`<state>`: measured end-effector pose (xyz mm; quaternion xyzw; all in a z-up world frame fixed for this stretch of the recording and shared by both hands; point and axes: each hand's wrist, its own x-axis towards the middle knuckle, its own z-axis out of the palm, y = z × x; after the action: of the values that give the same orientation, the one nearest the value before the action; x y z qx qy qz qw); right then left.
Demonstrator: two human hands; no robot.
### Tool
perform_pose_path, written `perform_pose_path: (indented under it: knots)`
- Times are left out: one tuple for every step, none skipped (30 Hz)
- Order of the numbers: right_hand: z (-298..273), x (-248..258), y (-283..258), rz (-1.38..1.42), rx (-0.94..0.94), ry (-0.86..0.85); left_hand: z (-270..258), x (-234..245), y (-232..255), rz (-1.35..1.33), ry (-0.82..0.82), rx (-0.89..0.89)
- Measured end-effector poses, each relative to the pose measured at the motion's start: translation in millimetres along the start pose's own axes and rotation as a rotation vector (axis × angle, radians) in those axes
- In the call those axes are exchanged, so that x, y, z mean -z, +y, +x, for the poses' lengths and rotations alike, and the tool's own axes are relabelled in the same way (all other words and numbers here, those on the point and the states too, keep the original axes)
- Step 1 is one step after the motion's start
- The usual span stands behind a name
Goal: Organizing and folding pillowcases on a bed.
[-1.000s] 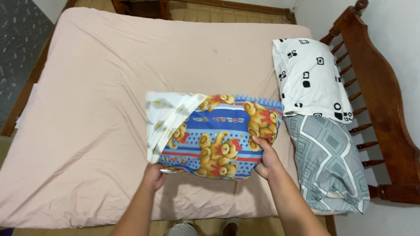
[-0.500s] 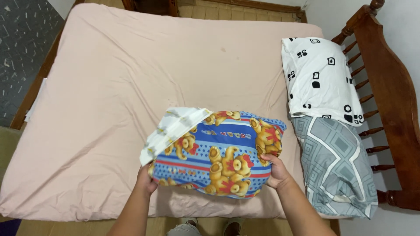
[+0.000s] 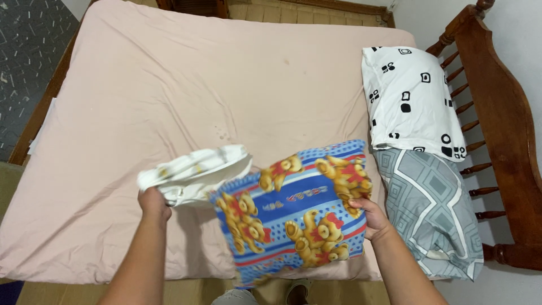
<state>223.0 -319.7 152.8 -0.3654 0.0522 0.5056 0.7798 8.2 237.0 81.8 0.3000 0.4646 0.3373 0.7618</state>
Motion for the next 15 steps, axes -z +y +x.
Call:
perform_pose_path:
  knots:
    - [5,-3,3,0.000,0.001,0.000,5,0,-7,0.000,-0.001,0.000]
    - [9,-5,7,-0.033,-0.008,0.073,10,1,-14,0.168,-0.085,-0.028]
    - [13,-8,13,-0.064,-0.022,0.147,14,5,-20,0.339,-0.164,-0.055]
    - [15,-21,19,-0.062,-0.026,0.147,0,-1,-19,0.341,-0.161,-0.054]
    - [19,-35,23,-0.101,0.030,0.233,-12,-8,-17,0.362,-0.244,-0.066]
    - [22,-48,27,-0.139,0.086,0.319,-25,-15,-15,0.383,-0.327,-0.078]
    - [28,-44,31,-0.140,0.080,0.313,-43,-24,-12,0.383,-0.320,-0.081]
    - [33,-40,36,-0.084,0.097,0.407,-61,-34,-8,0.382,-0.347,-0.083]
    - [40,-37,42,-0.026,0.109,0.498,-78,-41,-3,0.382,-0.372,-0.088]
    - [42,-31,46,-0.027,0.101,0.490,-87,-41,-1,0.384,-0.362,-0.093]
    - [45,-27,50,0.011,0.136,0.539,-96,-42,2,0.421,-0.414,-0.109]
    - [47,-22,54,0.050,0.171,0.588,-105,-43,6,0.458,-0.466,-0.125]
    - [50,-10,63,0.051,0.167,0.581,-113,-44,10,0.460,-0.461,-0.131]
    - [54,3,71,-0.094,0.155,0.666,-120,-45,15,0.507,-0.517,-0.137]
    - [57,15,78,-0.240,0.147,0.749,-128,-49,18,0.553,-0.576,-0.144]
